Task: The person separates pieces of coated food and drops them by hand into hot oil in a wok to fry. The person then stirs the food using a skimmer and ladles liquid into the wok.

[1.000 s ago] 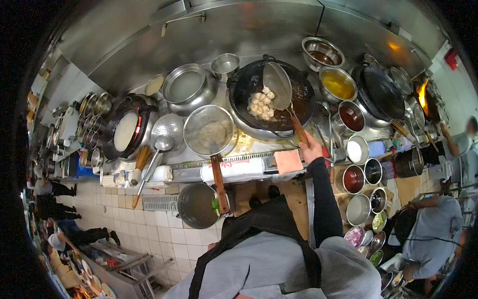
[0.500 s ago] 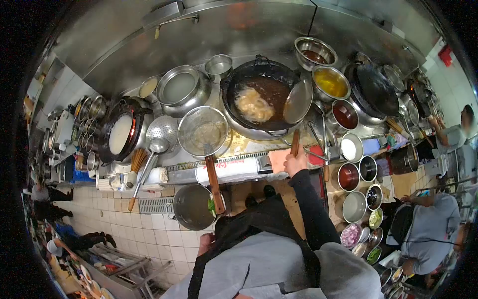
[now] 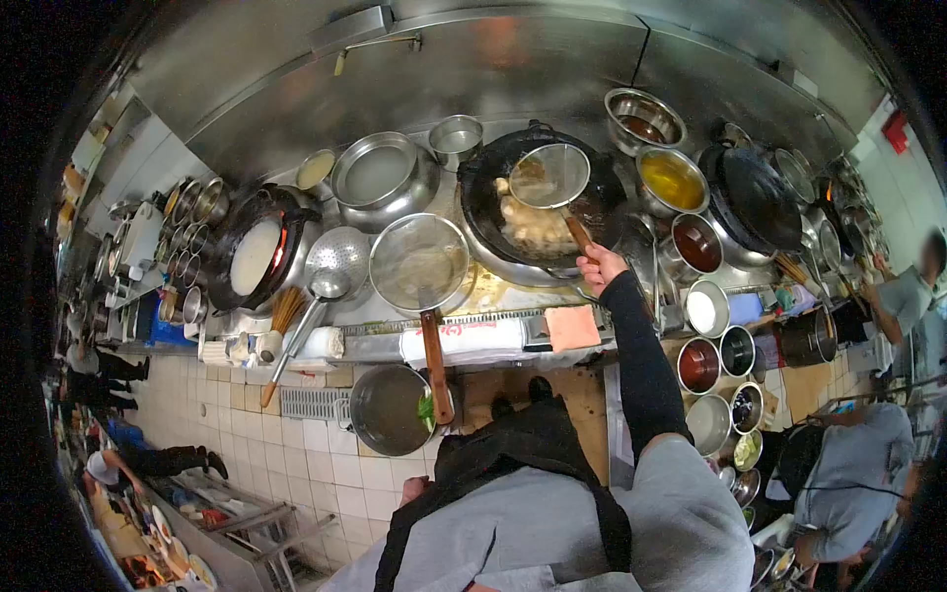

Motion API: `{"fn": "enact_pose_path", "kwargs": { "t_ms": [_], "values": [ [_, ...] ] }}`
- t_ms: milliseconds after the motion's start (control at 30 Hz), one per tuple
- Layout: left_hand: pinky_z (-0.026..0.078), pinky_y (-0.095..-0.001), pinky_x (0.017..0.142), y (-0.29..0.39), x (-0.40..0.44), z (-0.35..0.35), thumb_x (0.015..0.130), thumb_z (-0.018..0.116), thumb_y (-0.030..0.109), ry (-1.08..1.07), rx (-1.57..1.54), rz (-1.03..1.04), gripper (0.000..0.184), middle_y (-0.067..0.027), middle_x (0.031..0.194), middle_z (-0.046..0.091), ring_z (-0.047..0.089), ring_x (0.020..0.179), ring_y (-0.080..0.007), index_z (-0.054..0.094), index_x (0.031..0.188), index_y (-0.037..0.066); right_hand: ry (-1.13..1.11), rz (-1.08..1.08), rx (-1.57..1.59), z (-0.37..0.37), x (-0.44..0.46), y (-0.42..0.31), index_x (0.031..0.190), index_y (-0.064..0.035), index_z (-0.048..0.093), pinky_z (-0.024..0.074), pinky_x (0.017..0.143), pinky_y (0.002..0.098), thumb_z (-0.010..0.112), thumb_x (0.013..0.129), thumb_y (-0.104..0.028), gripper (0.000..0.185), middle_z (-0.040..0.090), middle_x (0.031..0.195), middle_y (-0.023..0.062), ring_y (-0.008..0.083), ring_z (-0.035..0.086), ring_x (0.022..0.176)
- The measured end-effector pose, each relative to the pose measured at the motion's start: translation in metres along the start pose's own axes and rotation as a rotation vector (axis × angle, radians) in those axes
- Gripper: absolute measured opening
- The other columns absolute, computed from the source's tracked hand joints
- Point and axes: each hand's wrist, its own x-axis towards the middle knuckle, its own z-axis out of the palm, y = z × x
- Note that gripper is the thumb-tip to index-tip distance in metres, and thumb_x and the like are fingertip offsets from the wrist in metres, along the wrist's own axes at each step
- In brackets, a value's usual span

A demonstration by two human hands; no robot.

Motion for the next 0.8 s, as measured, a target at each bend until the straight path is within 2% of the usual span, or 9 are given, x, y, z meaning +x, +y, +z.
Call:
{"fn": "enact_pose_path", "kwargs": {
  "t_ms": [167, 367, 400, 467, 500, 567, 633, 700, 800],
  "values": [
    [0.057, -0.0379, 0.059, -0.021, 0.006, 0.0, 0.095, 0.054, 0.005, 0.011, -0.007, 0.051, 0.008, -0.0109, 0.076, 0.061, 0.061, 0.063, -0.022, 0.059, 0.097, -0.001, -0.012, -0.091, -0.203, 0.027, -0.015, 0.016, 0.151, -0.0148, 0.033, 0.0241, 0.037, 0.0195, 0.049, 0.103, -0.012, 0.051, 0.052, 0.078, 0.0049, 0.0052, 0.036, 0.05],
    [0.057, -0.0377, 0.057, 0.0, -0.009, 0.007, 0.093, 0.055, 0.005, 0.078, -0.203, -0.184, 0.01, -0.011, 0.079, 0.063, 0.063, 0.066, -0.0217, 0.06, 0.099, -0.002, -0.044, -0.387, -0.597, 0.103, 0.002, 0.057, 0.155, -0.0141, 0.037, 0.0283, 0.04, 0.0218, 0.054, 0.099, -0.012, 0.058, 0.052, 0.072, 0.0025, 0.0064, 0.039, 0.05],
    [0.057, -0.0377, 0.057, 0.007, -0.013, 0.009, 0.093, 0.056, 0.005, 0.086, -0.215, -0.186, 0.01, -0.0107, 0.079, 0.063, 0.063, 0.066, -0.0215, 0.06, 0.099, -0.002, -0.08, -0.506, -0.691, 0.086, 0.048, 0.072, 0.153, -0.0116, 0.04, 0.0393, 0.046, 0.0258, 0.057, 0.099, -0.014, 0.056, 0.056, 0.077, 0.0022, 0.0089, 0.047, 0.055],
    [0.057, -0.0374, 0.057, 0.008, -0.019, 0.008, 0.093, 0.056, 0.006, 0.067, -0.141, -0.07, 0.011, -0.01, 0.079, 0.063, 0.063, 0.066, -0.0211, 0.061, 0.099, -0.001, 0.107, -0.966, -1.32, 0.123, 0.066, 0.091, 0.151, -0.0065, 0.038, 0.0527, 0.076, 0.0457, 0.057, 0.093, -0.014, 0.061, 0.07, 0.093, 0.0213, 0.0389, 0.067, 0.083],
    [0.057, -0.0372, 0.057, -0.015, -0.011, 0.009, 0.093, 0.056, 0.006, 0.043, -0.055, 0.046, 0.011, -0.0096, 0.078, 0.063, 0.063, 0.066, -0.0209, 0.061, 0.099, -0.001, 0.201, -0.879, -1.481, 0.152, 0.053, 0.095, 0.15, -0.0052, 0.037, 0.052, 0.085, 0.0497, 0.057, 0.092, -0.014, 0.062, 0.07, 0.101, 0.0271, 0.0453, 0.066, 0.094],
    [0.056, -0.0368, 0.057, -0.038, 0.001, 0.014, 0.093, 0.056, 0.006, 0.028, -0.205, -0.011, 0.01, -0.0091, 0.077, 0.063, 0.063, 0.065, -0.0204, 0.061, 0.099, -0.001, 0.147, -0.762, -1.622, 0.166, 0.085, 0.107, 0.151, -0.0061, 0.037, 0.0512, 0.086, 0.0515, 0.055, 0.092, -0.014, 0.062, 0.067, 0.103, 0.0305, 0.0468, 0.064, 0.096],
    [0.056, -0.0363, 0.057, -0.037, 0.004, 0.021, 0.093, 0.056, 0.006, 0.046, -0.68, -0.353, 0.01, -0.0087, 0.076, 0.063, 0.063, 0.065, -0.0198, 0.061, 0.099, 0.0, 0.086, -0.722, -1.614, 0.168, 0.1, 0.108, 0.15, -0.0064, 0.039, 0.0503, 0.088, 0.051, 0.055, 0.092, -0.014, 0.06, 0.067, 0.107, 0.0307, 0.0466, 0.064, 0.098],
    [0.056, -0.036, 0.056, -0.022, -0.014, 0.02, 0.094, 0.057, 0.01, 0.069, -0.274, -0.169, 0.012, -0.0085, 0.077, 0.063, 0.063, 0.065, -0.0193, 0.062, 0.099, 0.001, 0.127, -0.809, -1.471, 0.163, 0.119, 0.118, 0.148, -0.0065, 0.043, 0.0491, 0.093, 0.0491, 0.055, 0.092, -0.015, 0.057, 0.066, 0.109, 0.0319, 0.0478, 0.063, 0.102],
    [0.056, -0.036, 0.057, -0.016, -0.026, 0.032, 0.095, 0.058, 0.018, 0.098, -0.109, -0.103, 0.017, -0.0076, 0.08, 0.066, 0.063, 0.065, -0.0185, 0.065, 0.1, 0.003, 0.152, -0.656, -1.57, 0.184, 0.091, 0.122, 0.148, -0.007, 0.043, 0.0494, 0.091, 0.0509, 0.054, 0.092, -0.015, 0.057, 0.065, 0.111, 0.0325, 0.049, 0.062, 0.103]
  ]
}}
